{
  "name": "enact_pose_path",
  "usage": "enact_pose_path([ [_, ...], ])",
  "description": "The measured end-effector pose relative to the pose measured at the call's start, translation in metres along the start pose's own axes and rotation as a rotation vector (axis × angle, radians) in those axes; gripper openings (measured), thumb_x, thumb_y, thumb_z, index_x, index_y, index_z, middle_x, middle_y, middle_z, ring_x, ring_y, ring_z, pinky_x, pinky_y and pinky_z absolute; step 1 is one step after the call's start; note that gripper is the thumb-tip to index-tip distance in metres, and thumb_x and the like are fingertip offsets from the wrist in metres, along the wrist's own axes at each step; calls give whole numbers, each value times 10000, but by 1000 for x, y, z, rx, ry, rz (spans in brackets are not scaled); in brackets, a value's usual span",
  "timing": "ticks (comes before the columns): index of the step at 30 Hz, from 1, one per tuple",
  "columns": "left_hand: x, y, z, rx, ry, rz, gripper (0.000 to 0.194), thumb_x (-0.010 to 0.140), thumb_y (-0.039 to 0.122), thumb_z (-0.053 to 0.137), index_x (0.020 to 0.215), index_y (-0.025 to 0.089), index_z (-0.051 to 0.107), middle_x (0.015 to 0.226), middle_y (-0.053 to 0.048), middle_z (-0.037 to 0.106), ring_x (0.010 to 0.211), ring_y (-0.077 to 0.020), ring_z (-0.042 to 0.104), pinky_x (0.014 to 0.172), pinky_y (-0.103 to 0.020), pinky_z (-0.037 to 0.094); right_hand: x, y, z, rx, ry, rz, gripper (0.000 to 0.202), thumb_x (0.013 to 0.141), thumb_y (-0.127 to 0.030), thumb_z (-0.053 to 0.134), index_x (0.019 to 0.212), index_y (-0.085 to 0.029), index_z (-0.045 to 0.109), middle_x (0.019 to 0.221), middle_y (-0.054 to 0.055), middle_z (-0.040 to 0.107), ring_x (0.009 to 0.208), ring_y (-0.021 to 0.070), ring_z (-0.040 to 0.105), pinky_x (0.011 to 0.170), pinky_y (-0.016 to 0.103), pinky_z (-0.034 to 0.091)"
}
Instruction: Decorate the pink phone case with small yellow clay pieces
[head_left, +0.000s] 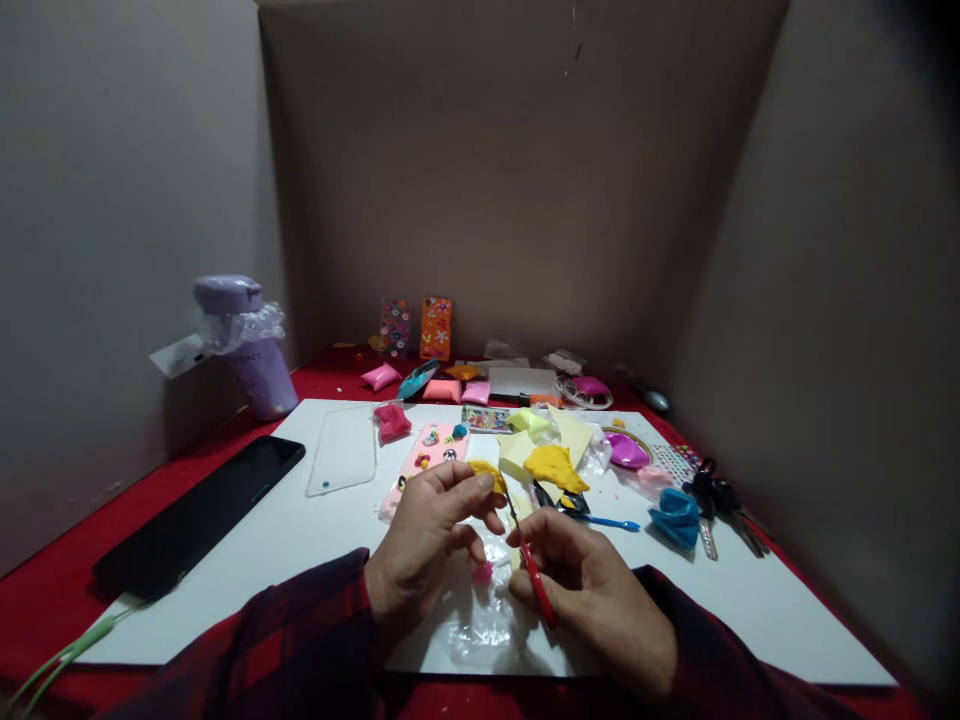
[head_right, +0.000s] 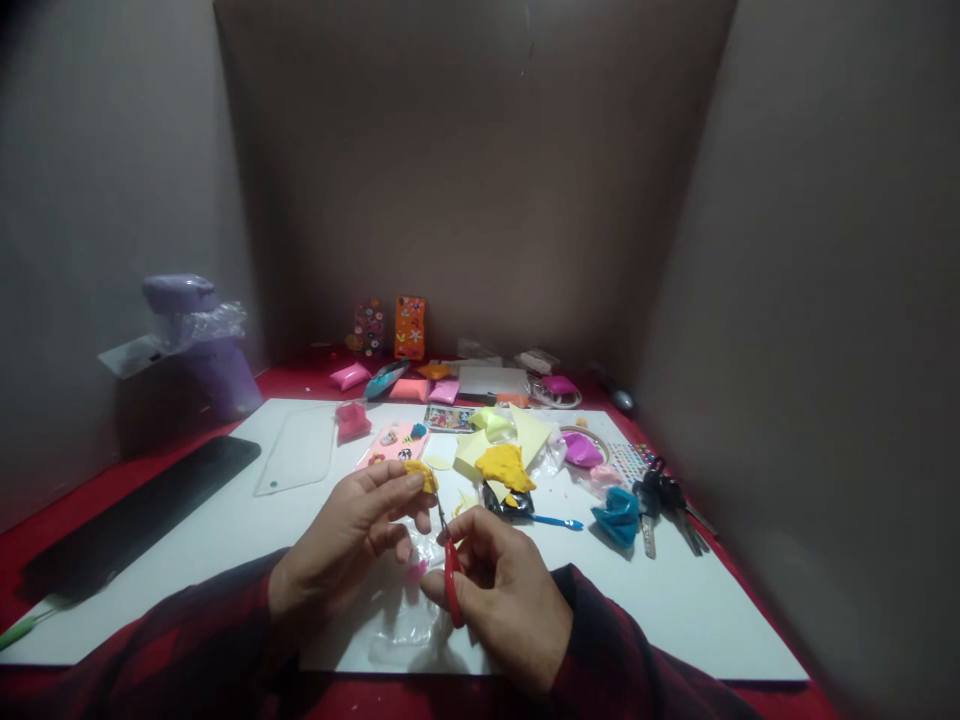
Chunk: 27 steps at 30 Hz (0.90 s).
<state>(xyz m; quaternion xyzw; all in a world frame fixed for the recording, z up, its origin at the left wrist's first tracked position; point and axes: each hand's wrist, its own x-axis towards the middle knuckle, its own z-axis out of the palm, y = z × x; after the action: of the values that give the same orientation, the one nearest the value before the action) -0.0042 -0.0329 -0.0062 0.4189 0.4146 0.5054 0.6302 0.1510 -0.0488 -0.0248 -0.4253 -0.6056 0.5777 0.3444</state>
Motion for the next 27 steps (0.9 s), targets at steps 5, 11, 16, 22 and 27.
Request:
enact_pose_path([
  [5, 0, -1, 0, -13, 8, -1, 284, 687, 374, 647, 794, 119, 584, 751, -55, 596, 579, -112, 552, 382, -169, 389, 0, -1, 1, 36, 7, 17, 190, 673, -210, 644, 759, -176, 478, 573, -71, 445, 526, 77, 386, 494, 195, 301],
  [11, 1, -2, -1, -1, 1, 8, 259, 713, 348, 629, 812, 114, 575, 758, -53, 590, 589, -110, 550, 385, -166, 389, 1, 0, 1, 77, -1, 20, 213, 677, -233, 655, 767, -170, 473, 576, -72, 456, 521, 70, 395, 494, 189, 307],
  [16, 2, -2, -2, 7, 2, 14, 255, 718, 344, 624, 816, 114, 575, 769, -61, 592, 595, -116, 553, 388, -170, 393, 0, -1, 1, 73, 2, 26, 237, 662, -265, 667, 760, -173, 472, 570, -71, 456, 522, 75, 387, 494, 195, 305],
  [22, 1, -3, -2, 9, 4, 25, 245, 711, 345, 631, 791, 120, 578, 772, -58, 589, 590, -115, 549, 386, -172, 392, 0, -3, 1, 86, 9, 47, 250, 640, -281, 669, 754, -181, 471, 546, -78, 450, 497, 76, 388, 480, 196, 302],
  [27, 1, -2, -1, 21, 4, 30, 222, 724, 328, 619, 784, 119, 573, 759, -51, 579, 587, -113, 539, 383, -175, 385, 1, 1, 1, 114, -2, 27, 233, 651, -261, 660, 751, -179, 466, 518, -88, 444, 474, 68, 392, 465, 189, 296],
])
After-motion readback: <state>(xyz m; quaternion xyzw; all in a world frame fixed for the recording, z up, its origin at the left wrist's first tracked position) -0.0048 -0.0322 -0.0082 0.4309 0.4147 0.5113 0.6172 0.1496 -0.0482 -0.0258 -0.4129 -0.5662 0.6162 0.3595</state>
